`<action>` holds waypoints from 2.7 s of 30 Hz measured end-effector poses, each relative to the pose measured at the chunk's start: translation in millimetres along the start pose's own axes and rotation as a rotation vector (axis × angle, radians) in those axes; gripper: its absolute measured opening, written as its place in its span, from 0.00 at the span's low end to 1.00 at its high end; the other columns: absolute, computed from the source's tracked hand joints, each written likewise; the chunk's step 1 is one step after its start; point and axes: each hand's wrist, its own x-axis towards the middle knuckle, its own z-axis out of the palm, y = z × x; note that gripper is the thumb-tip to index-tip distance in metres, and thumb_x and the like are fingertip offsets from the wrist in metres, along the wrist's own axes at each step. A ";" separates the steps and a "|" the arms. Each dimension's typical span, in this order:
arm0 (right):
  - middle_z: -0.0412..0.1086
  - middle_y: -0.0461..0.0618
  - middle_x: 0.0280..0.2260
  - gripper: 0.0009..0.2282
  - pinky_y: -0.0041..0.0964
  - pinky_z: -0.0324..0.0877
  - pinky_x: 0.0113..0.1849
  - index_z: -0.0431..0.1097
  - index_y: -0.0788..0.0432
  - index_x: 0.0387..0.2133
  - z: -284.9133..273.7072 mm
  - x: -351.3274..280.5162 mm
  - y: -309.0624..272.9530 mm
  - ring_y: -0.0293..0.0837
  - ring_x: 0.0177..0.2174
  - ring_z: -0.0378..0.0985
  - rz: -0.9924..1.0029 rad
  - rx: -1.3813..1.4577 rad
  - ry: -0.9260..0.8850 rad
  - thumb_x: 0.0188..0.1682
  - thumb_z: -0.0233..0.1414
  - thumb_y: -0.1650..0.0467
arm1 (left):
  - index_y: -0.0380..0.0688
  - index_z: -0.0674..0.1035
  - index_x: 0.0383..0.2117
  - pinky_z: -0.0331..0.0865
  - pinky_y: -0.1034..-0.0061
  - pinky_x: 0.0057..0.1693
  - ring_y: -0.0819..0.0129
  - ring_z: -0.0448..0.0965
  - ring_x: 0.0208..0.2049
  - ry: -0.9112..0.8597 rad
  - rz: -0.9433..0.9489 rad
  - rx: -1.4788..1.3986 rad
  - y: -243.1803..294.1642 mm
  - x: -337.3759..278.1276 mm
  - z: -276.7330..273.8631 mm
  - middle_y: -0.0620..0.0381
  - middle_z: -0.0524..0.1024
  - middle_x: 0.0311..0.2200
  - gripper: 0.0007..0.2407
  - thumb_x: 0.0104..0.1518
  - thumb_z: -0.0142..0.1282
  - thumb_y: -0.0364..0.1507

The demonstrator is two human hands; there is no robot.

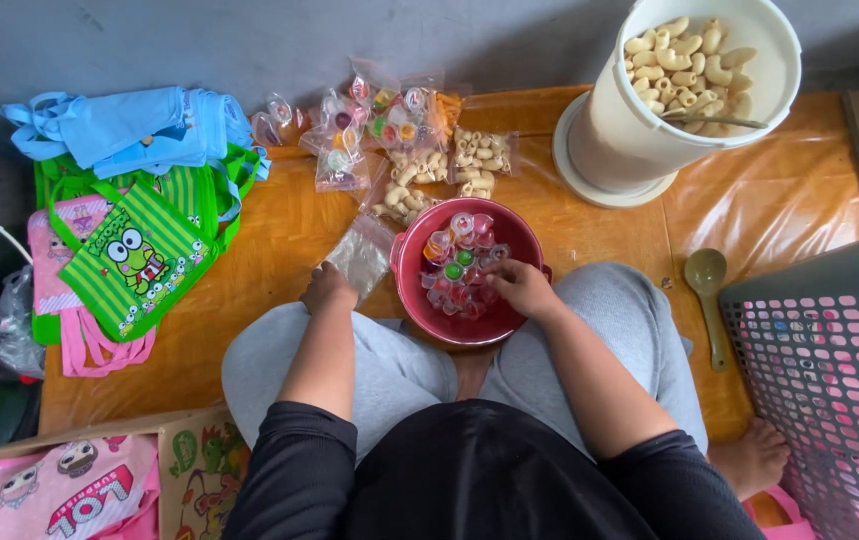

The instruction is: Packing small jelly cups from a bowl into individual plastic bags while sitting on the floor.

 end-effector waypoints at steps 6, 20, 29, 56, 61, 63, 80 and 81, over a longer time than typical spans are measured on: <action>0.79 0.54 0.37 0.11 0.47 0.73 0.47 0.79 0.49 0.42 13.0 12.8 14.2 0.56 0.43 0.80 0.010 -0.153 -0.124 0.48 0.57 0.64 | 0.45 0.71 0.56 0.69 0.50 0.58 0.47 0.76 0.56 -0.056 -0.026 0.030 -2.0 23.7 21.4 0.48 0.74 0.53 0.20 0.56 0.54 0.29; 0.79 0.51 0.38 0.11 0.46 0.72 0.47 0.79 0.48 0.42 11.9 16.7 11.6 0.53 0.46 0.79 0.048 -0.200 -0.148 0.48 0.56 0.63 | 0.44 0.75 0.51 0.72 0.52 0.52 0.47 0.79 0.50 -0.003 -0.101 -0.118 -0.7 21.1 7.7 0.48 0.78 0.47 0.13 0.61 0.43 0.24; 0.79 0.50 0.37 0.11 0.46 0.72 0.47 0.79 0.47 0.41 14.7 11.9 10.5 0.52 0.46 0.79 0.022 -0.230 -0.150 0.47 0.56 0.62 | 0.57 0.75 0.53 0.69 0.52 0.56 0.45 0.77 0.51 -0.042 -0.002 -0.121 10.4 -37.7 -48.5 0.50 0.76 0.50 0.13 0.66 0.42 0.29; 0.79 0.47 0.38 0.10 0.45 0.72 0.48 0.78 0.46 0.42 12.9 12.4 5.9 0.51 0.47 0.79 0.067 -0.292 -0.190 0.49 0.55 0.62 | 0.40 0.75 0.53 0.72 0.55 0.59 0.44 0.77 0.54 -0.020 0.068 -0.222 16.8 -21.3 -24.5 0.43 0.72 0.52 0.17 0.56 0.57 0.23; 0.79 0.48 0.38 0.10 0.46 0.72 0.48 0.78 0.46 0.41 12.0 13.2 4.9 0.52 0.47 0.79 0.056 -0.281 -0.181 0.48 0.56 0.62 | 0.39 0.72 0.54 0.71 0.57 0.62 0.43 0.74 0.57 0.072 -0.075 -0.566 9.7 -20.2 -29.6 0.42 0.70 0.52 0.23 0.50 0.64 0.24; 0.79 0.49 0.38 0.10 0.47 0.73 0.48 0.78 0.46 0.41 13.5 12.3 3.0 0.53 0.47 0.79 0.053 -0.287 -0.182 0.48 0.55 0.62 | 0.41 0.67 0.60 0.70 0.55 0.62 0.43 0.73 0.58 -0.039 -0.136 -0.626 -2.1 1.6 -8.0 0.39 0.72 0.54 0.31 0.47 0.66 0.30; 0.79 0.51 0.39 0.11 0.49 0.72 0.49 0.78 0.46 0.41 12.3 10.6 2.5 0.55 0.48 0.78 0.034 -0.335 -0.183 0.47 0.55 0.62 | 0.43 0.76 0.54 0.73 0.60 0.59 0.47 0.76 0.56 -0.023 -0.150 -0.638 -9.3 32.2 26.5 0.45 0.77 0.49 0.25 0.46 0.68 0.34; 0.79 0.51 0.40 0.11 0.49 0.72 0.49 0.78 0.47 0.41 12.6 10.0 1.9 0.55 0.48 0.78 0.034 -0.339 -0.183 0.47 0.55 0.62 | 0.46 0.80 0.51 0.75 0.62 0.57 0.49 0.78 0.54 -0.011 -0.134 -0.618 -12.7 44.7 39.9 0.49 0.80 0.46 0.22 0.48 0.67 0.35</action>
